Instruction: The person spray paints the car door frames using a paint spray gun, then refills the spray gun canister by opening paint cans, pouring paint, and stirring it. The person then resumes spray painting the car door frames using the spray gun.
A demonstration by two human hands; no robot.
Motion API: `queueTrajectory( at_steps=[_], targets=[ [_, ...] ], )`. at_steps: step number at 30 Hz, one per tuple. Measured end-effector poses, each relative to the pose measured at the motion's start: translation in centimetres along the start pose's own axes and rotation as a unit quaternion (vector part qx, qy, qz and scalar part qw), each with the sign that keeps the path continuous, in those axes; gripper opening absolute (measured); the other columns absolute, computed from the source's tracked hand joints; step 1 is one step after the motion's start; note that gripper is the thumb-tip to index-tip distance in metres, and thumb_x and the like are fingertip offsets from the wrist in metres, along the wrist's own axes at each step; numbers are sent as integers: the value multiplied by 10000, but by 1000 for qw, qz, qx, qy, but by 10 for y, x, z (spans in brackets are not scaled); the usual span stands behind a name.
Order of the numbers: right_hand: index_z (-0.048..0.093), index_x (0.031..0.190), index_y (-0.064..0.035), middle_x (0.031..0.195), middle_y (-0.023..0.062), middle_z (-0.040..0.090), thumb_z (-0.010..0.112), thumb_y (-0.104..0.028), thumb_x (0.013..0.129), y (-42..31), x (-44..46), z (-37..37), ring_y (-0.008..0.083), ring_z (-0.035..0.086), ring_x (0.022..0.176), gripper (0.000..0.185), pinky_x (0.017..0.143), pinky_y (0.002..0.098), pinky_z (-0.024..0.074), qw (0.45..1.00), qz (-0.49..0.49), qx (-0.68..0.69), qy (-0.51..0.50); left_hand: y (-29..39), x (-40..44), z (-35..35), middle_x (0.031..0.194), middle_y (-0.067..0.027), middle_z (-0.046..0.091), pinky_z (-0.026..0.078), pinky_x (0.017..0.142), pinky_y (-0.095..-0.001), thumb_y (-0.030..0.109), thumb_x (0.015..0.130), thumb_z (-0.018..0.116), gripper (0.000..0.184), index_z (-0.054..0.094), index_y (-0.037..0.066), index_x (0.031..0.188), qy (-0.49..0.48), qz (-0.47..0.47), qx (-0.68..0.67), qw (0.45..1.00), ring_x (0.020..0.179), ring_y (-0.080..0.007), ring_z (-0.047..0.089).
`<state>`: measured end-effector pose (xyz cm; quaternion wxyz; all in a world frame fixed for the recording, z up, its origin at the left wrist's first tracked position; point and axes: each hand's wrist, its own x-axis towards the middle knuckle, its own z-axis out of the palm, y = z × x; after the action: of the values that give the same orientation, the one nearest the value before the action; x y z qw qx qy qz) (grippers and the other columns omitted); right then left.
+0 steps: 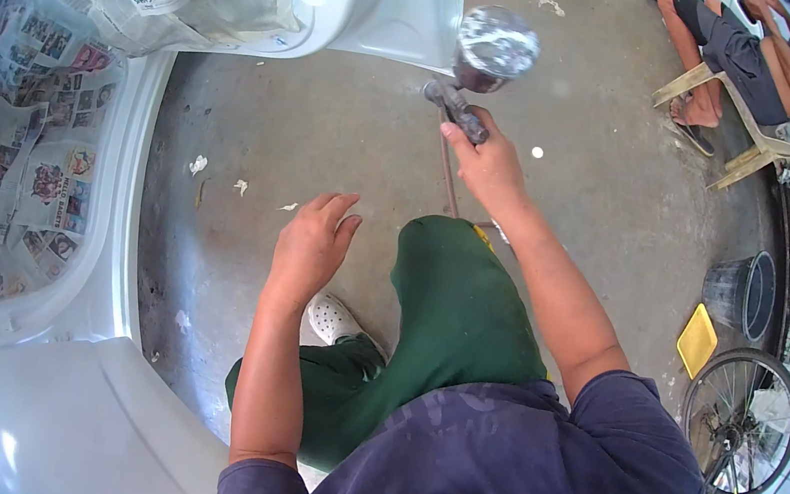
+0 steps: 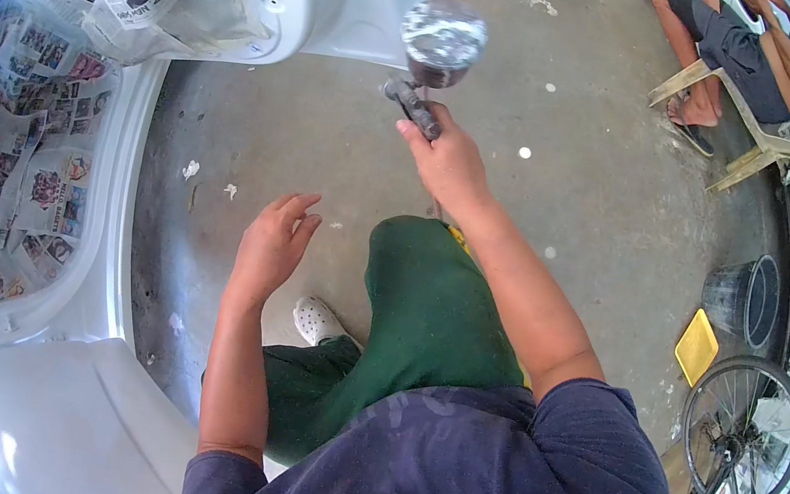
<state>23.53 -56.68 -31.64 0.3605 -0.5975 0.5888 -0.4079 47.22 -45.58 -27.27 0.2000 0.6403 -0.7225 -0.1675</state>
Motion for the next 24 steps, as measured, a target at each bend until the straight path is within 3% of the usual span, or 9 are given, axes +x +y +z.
queueTrajectory(
  at_steps=[2,4,7,11,13,17,19,24],
  targets=[
    [569,1191,-103,852,177,679,617,-448,918,-17,6,-16,416,647,801,443,668,466,493,997,-30,-52,-37,-4,1,1,1140,-137,658,521,854,-429,192,915,625,264,646,74,1151,-3,-3,4,1000,1033,-345,626],
    [590,1180,-129,864,159,688,617,-467,916,-33,12,-44,401,657,794,429,668,468,504,975,-91,-193,-63,-8,3,3,1133,-139,660,521,854,-430,197,916,624,267,646,70,1150,0,-6,5,1000,1034,-345,626],
    [604,1168,-152,861,132,694,615,-491,910,-53,28,-83,373,665,770,426,667,457,514,945,-174,-277,-27,-11,8,4,1127,-139,662,521,856,-431,205,919,617,271,645,69,1152,-3,4,3,1000,1037,-347,625],
    [608,1172,-168,850,127,689,642,-474,899,-94,34,-127,364,664,761,411,650,437,510,938,-217,-267,38,-7,12,1,1133,-142,660,518,864,-436,205,919,611,281,643,68,1163,-4,14,-8,1000,1040,-349,624],
    [606,1162,-151,860,140,680,683,-409,889,-106,33,-138,365,660,776,384,630,418,504,926,-286,-207,137,-4,14,-2,1135,-144,659,517,867,-438,207,919,610,285,642,68,1167,-6,16,-11,1000,1043,-349,623],
    [602,1115,-115,883,149,663,711,-346,881,-109,25,-126,372,649,789,346,624,417,499,902,-354,-171,177,-2,15,-6,1149,-142,655,508,891,-440,217,919,609,303,639,67,1181,-23,-6,-20,999,1069,-348,611],
    [627,1093,-65,887,157,661,717,-327,892,-81,25,-101,311,653,753,343,660,373,497,897,-340,-215,184,-1,15,-7,1153,-141,653,506,899,-439,219,920,608,308,638,67,1186,-21,-8,-18,1000,1077,-347,608],
    [624,954,-86,840,155,645,712,-288,879,-1,26,-27,380,632,750,233,617,463,490,897,-341,-246,136,1,12,-8,1146,-138,653,504,902,-442,215,919,610,304,634,67,1184,-15,7,-8,1000,1079,-345,607]
  ],
)
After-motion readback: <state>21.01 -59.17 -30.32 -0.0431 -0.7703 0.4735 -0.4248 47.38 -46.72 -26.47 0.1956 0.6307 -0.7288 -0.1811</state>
